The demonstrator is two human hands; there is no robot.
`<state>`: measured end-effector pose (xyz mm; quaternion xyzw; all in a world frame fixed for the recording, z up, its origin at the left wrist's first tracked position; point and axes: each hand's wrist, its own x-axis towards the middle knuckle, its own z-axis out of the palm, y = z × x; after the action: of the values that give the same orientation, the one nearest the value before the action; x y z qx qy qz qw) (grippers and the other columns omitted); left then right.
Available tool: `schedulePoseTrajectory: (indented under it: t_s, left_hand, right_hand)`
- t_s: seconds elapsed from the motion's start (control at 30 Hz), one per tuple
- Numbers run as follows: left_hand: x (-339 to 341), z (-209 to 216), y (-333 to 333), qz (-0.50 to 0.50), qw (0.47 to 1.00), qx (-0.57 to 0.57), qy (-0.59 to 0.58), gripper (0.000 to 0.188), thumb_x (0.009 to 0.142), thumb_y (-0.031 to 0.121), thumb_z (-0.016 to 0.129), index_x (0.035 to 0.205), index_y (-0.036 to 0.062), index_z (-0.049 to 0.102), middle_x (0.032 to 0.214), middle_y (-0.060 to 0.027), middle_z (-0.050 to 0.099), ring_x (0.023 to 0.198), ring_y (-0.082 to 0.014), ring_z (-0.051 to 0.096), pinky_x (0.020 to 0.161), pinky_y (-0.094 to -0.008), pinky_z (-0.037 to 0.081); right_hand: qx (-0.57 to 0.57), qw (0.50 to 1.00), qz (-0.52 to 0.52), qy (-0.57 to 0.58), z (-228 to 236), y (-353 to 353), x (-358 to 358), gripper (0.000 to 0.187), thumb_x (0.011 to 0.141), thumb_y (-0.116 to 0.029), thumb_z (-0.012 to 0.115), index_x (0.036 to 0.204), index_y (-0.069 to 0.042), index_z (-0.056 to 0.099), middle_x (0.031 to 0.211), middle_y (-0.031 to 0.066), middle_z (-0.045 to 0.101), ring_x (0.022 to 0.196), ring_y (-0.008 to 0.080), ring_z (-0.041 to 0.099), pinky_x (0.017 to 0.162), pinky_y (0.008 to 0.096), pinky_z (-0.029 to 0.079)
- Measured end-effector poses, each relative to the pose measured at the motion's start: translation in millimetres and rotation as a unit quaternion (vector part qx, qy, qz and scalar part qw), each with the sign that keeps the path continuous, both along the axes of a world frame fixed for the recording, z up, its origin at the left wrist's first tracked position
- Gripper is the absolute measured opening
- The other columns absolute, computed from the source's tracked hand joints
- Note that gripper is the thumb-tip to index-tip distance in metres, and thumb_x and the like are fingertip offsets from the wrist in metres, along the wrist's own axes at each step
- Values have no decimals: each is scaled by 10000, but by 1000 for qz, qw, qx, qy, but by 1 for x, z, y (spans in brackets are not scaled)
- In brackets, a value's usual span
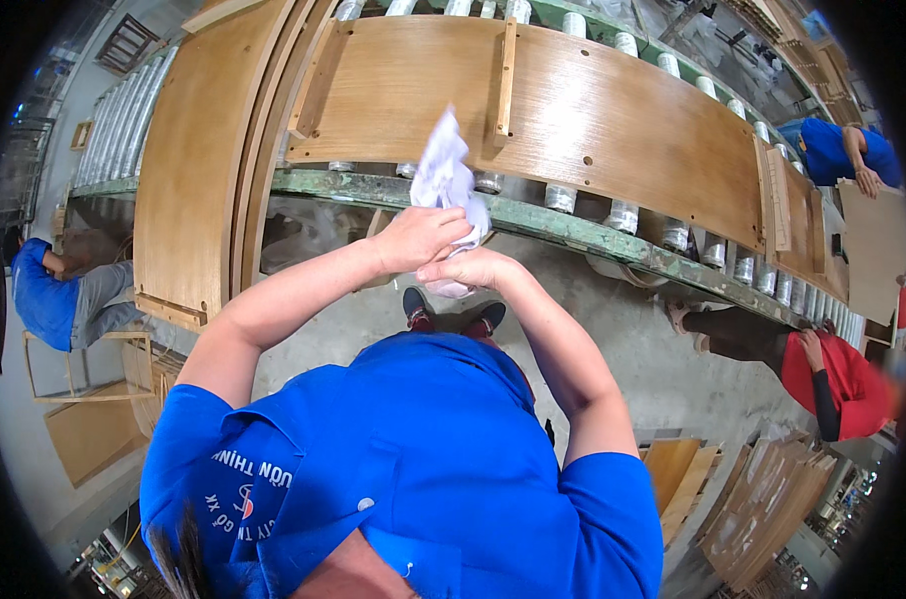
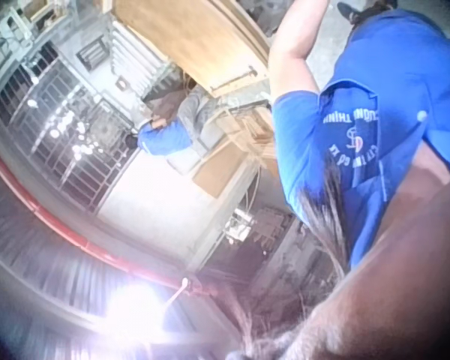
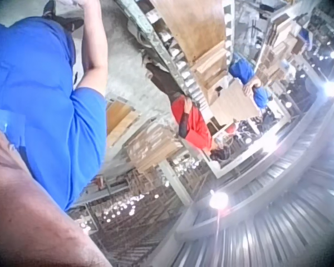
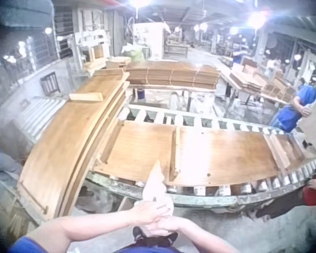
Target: The person removes protective plastic sheeting from large wooden panels and wipes the surfaces with a cloth. They handle the panels one at a time, moving them from a pallet to a conveyor system while cleaning them.
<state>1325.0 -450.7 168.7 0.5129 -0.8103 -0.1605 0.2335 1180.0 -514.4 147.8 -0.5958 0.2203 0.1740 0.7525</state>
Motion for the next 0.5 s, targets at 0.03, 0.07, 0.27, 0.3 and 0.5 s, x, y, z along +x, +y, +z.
schedulePoseTrajectory:
  t_s: [0.03, 0.07, 0.27, 0.3, 0.5]
  left_hand:
    - [-3, -2, 2, 0, 999, 13, 29, 147, 744, 169, 555, 833, 67, 499, 816, -94, 501, 734, -295, 569, 628, -427, 438]
    - [-3, -3, 0, -2, 997, 56, 45, 165, 772, 193, 538, 879, 70, 518, 844, -112, 547, 738, -320, 586, 632, -462, 452]
    - [-2, -3, -10, 14, 979, 201, 13, 227, 866, 277, 471, 926, 73, 551, 903, -144, 614, 823, -360, 591, 669, -455, 465]
    - [0, -8, -10, 20, 973, 228, 18, 232, 874, 278, 462, 917, 69, 552, 898, -148, 613, 824, -362, 589, 674, -457, 464]
    - [27, -47, -11, 43, 621, 527, 579, 151, 889, 141, 528, 1006, 65, 585, 968, -34, 608, 853, -157, 574, 735, -297, 482]
  right_hand:
    - [-17, 1000, 7, 9, 0, 4, 0, 435, 745, -327, 693, 1048, -28, 604, 980, 70, 608, 910, 151, 552, 765, 296, 461]
    - [10, 1000, -6, 2, 1, 6, -2, 515, 722, -371, 716, 1071, -13, 594, 984, 85, 605, 898, 156, 557, 753, 302, 467]
    - [-36, 998, -44, -34, -3, 19, 2, 656, 719, -465, 700, 1162, -3, 557, 1086, 110, 602, 977, 185, 548, 832, 287, 442]
    - [-34, 997, -54, -42, -4, 22, 5, 662, 719, -463, 700, 1163, 5, 551, 1081, 112, 602, 969, 182, 550, 824, 281, 444]
    - [114, 981, 15, -154, 0, 21, 13, 630, 734, -409, 698, 1172, 11, 527, 1062, 105, 593, 925, 140, 553, 819, 267, 452]
